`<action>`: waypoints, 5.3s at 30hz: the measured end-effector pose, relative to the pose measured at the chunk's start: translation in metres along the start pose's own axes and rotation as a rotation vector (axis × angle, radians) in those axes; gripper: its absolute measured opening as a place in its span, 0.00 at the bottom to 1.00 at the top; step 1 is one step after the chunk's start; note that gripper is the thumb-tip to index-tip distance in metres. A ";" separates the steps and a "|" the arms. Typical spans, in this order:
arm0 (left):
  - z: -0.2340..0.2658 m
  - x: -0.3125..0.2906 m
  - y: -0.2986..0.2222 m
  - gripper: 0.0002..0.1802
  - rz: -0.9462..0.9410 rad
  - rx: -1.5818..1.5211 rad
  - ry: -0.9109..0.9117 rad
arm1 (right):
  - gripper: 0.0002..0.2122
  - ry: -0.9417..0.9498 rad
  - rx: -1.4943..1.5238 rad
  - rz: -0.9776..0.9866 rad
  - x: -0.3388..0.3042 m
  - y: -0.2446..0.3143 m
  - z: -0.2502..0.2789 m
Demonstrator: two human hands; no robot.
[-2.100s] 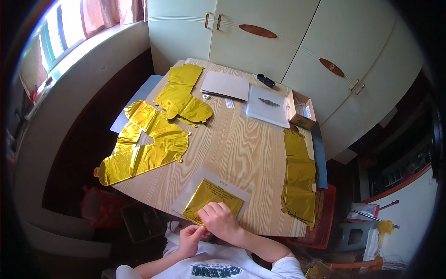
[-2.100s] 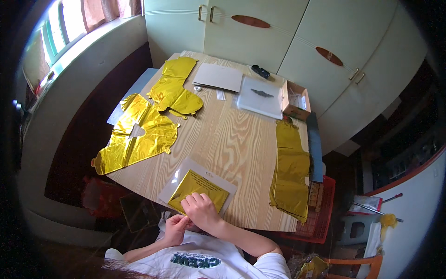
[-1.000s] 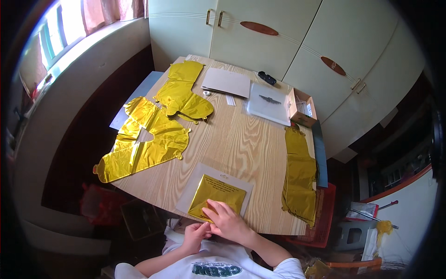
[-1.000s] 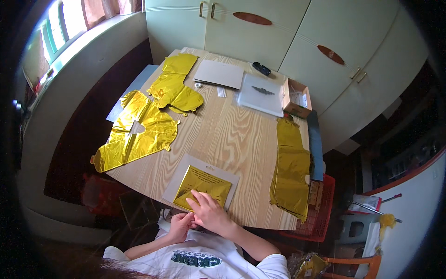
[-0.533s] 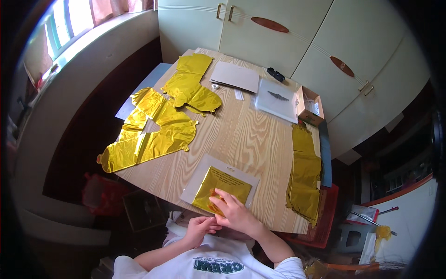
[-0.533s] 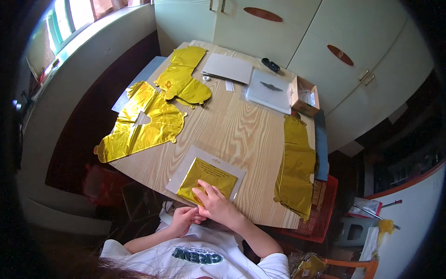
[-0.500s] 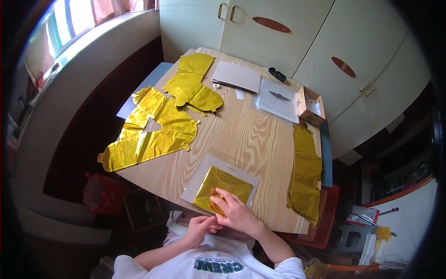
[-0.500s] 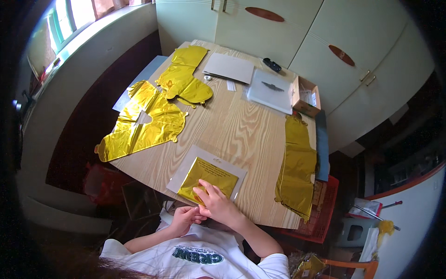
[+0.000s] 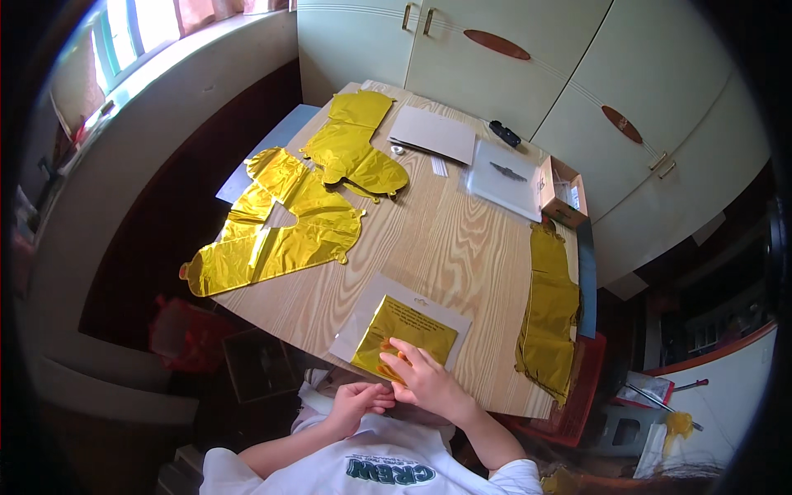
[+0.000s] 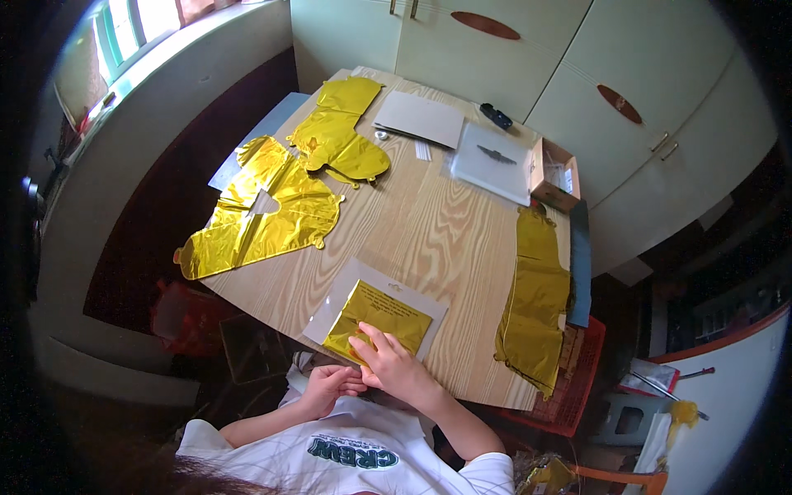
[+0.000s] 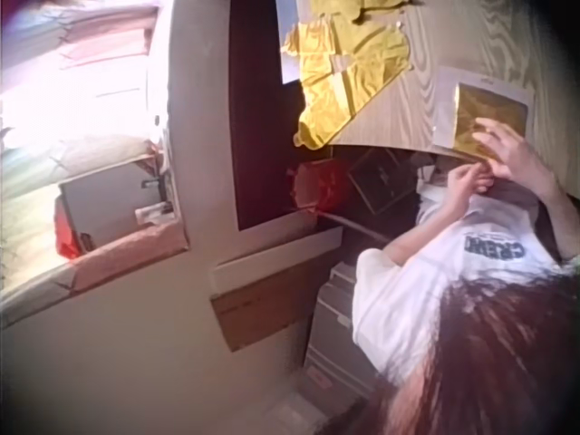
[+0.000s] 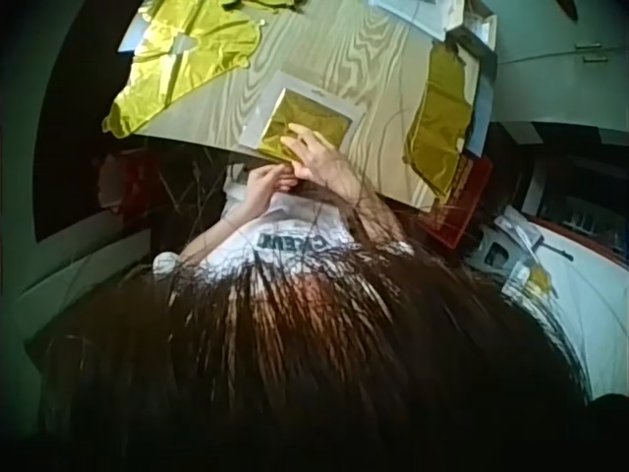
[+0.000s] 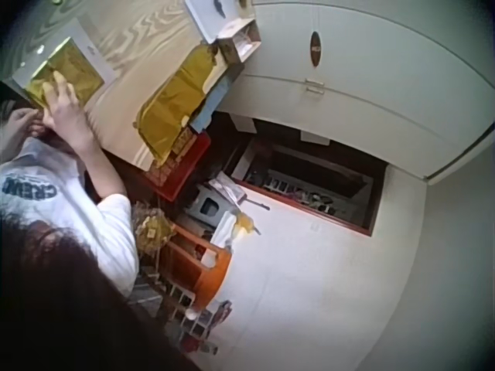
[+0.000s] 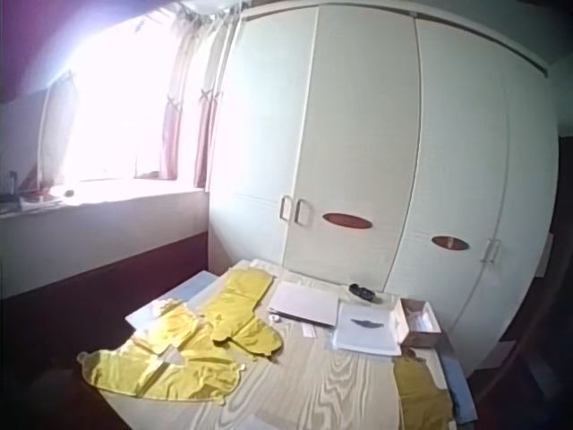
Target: Folding gold foil balloons at a table.
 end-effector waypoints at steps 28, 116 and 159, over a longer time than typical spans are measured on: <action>-0.004 0.008 0.004 0.17 -0.050 0.213 0.076 | 0.20 -0.209 -0.107 -0.059 -0.012 0.000 -0.028; -0.071 0.073 -0.194 0.13 -0.858 2.206 0.230 | 0.06 -0.278 -0.568 0.099 0.003 -0.048 0.100; -0.166 0.051 -0.290 0.05 -0.864 1.717 0.702 | 0.06 -0.083 -0.433 -0.054 0.004 -0.068 0.163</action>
Point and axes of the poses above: each hand's wrist, its own x-axis towards the middle knuckle, its own z-axis out of the back of the hand, y = z × x, the point moved 2 cm from there along x, towards the middle knuckle, and after that the axes turned 11 degrees about y, right-handed, at the moved point
